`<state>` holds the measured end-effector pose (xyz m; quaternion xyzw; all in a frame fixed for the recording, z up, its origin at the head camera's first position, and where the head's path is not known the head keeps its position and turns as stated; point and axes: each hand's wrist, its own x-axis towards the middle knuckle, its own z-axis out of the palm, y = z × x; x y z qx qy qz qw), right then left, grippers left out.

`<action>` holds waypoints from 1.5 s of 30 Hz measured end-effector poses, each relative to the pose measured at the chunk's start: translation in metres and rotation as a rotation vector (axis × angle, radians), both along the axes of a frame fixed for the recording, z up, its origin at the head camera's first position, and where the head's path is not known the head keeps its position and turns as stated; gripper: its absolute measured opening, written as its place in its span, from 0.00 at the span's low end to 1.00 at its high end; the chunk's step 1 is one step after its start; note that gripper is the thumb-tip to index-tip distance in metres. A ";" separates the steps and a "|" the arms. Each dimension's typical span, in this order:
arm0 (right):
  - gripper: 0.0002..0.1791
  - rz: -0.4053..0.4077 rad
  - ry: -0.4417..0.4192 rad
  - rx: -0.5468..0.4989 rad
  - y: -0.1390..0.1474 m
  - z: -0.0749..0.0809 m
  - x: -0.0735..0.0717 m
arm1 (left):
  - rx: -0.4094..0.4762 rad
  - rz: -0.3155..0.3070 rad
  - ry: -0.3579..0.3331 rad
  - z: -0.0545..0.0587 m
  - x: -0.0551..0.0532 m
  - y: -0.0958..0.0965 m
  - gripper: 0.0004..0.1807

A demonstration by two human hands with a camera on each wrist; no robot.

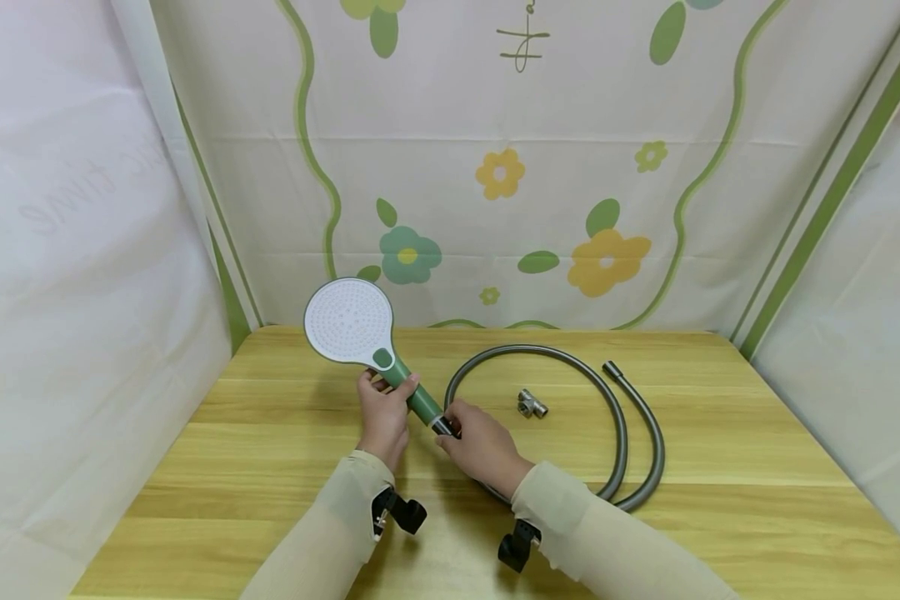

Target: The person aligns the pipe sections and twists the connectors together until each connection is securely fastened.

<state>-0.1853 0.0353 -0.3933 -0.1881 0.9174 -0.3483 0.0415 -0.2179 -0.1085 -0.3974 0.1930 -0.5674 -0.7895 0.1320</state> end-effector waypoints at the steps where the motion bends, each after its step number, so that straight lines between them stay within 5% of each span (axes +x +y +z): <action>1: 0.07 0.002 -0.007 -0.004 0.000 0.000 0.000 | 0.000 0.000 0.001 0.000 0.000 0.000 0.38; 19: 0.10 0.082 -0.112 -0.100 0.001 0.002 -0.001 | 0.001 -0.009 0.020 0.000 0.003 0.000 0.38; 25: 0.14 0.052 -0.136 -0.107 0.004 0.000 -0.003 | 0.009 -0.010 0.014 0.000 0.001 0.001 0.38; 35: 0.20 -0.015 -0.015 0.012 0.002 -0.002 -0.002 | 0.024 -0.004 0.007 -0.001 0.001 0.001 0.38; 45: 0.14 -0.034 0.060 0.040 0.000 0.001 0.000 | -0.001 -0.009 0.004 0.000 0.001 0.001 0.38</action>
